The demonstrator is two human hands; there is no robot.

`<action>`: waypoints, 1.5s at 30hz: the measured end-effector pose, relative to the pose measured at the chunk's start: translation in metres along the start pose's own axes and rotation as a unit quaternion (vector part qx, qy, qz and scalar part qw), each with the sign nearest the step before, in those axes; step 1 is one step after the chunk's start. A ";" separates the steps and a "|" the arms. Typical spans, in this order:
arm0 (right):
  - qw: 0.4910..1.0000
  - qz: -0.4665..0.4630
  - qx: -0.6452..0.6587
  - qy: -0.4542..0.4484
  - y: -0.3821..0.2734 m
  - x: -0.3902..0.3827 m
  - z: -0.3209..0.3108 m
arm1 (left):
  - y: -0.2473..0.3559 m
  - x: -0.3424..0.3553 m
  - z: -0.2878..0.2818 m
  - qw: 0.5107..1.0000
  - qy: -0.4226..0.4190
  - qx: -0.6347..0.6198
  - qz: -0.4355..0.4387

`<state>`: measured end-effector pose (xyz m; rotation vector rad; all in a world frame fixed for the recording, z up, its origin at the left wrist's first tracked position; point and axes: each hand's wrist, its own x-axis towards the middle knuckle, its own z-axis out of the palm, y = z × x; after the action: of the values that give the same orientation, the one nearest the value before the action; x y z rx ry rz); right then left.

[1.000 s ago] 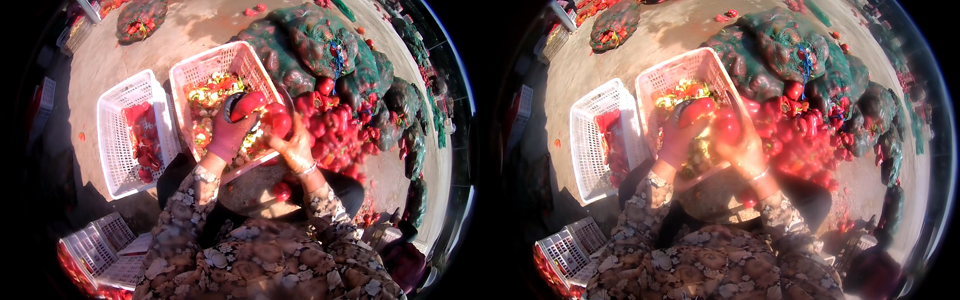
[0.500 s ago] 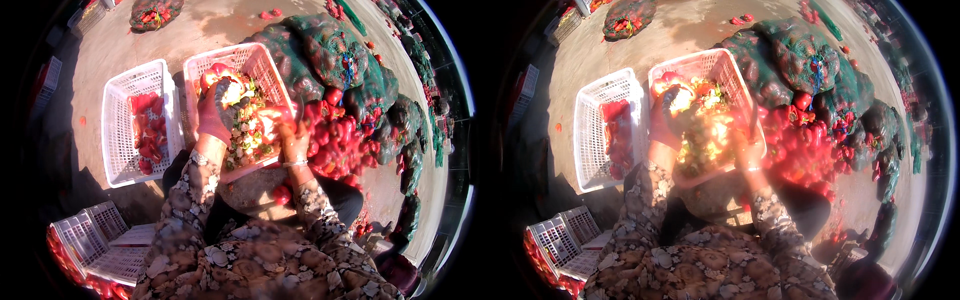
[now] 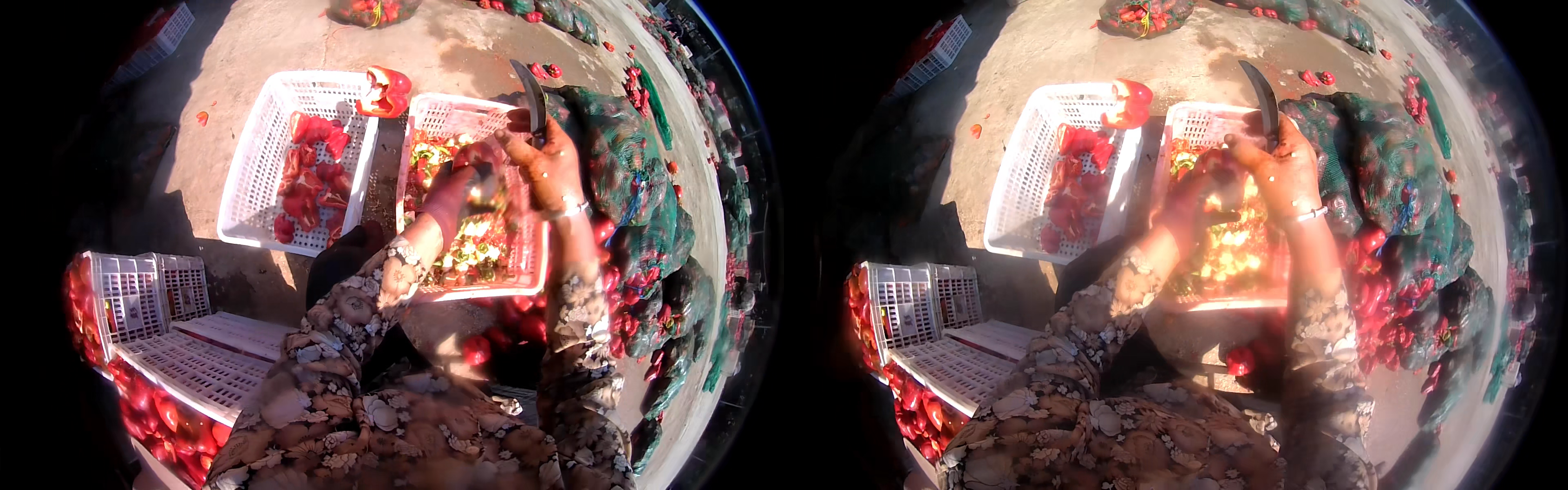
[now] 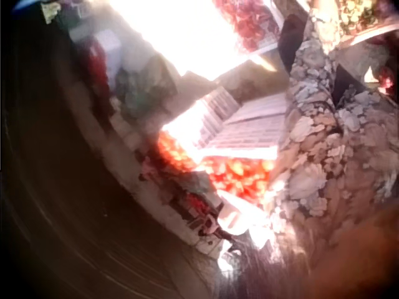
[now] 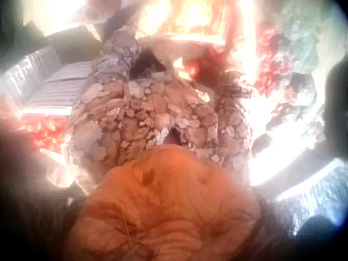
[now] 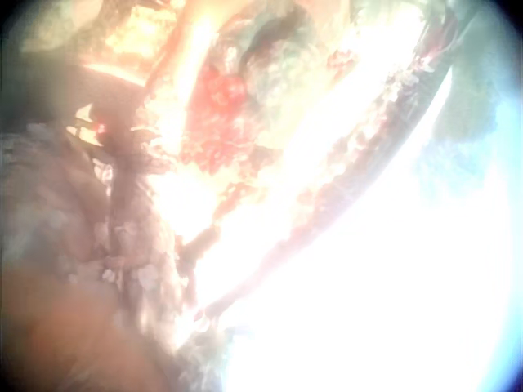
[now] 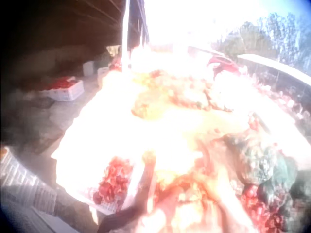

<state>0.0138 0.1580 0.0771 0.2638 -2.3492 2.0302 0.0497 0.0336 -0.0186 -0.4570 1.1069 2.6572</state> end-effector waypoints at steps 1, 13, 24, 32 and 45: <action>0.997 -0.006 -0.059 -0.042 0.011 0.001 -0.019 | 0.007 -0.002 0.005 0.998 -0.015 -0.021 -0.058; 0.901 -0.147 -0.401 -0.075 0.043 -0.059 -0.077 | 0.019 -0.026 0.043 0.947 -0.086 0.306 -0.054; 0.887 -0.144 -0.403 0.175 0.060 -0.088 -0.036 | -0.035 -0.019 0.038 0.988 0.039 0.151 0.025; 0.958 -0.014 -0.222 0.183 0.063 -0.071 -0.063 | -0.039 0.001 0.031 0.895 -0.037 0.393 0.208; 0.867 -0.040 -0.461 0.185 0.060 -0.086 -0.087 | -0.046 0.001 0.031 0.880 -0.075 0.420 0.208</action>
<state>0.0818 0.2610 0.0203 -0.0632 -2.6274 0.6428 0.0575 0.0876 -0.0275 0.1767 2.3067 2.1109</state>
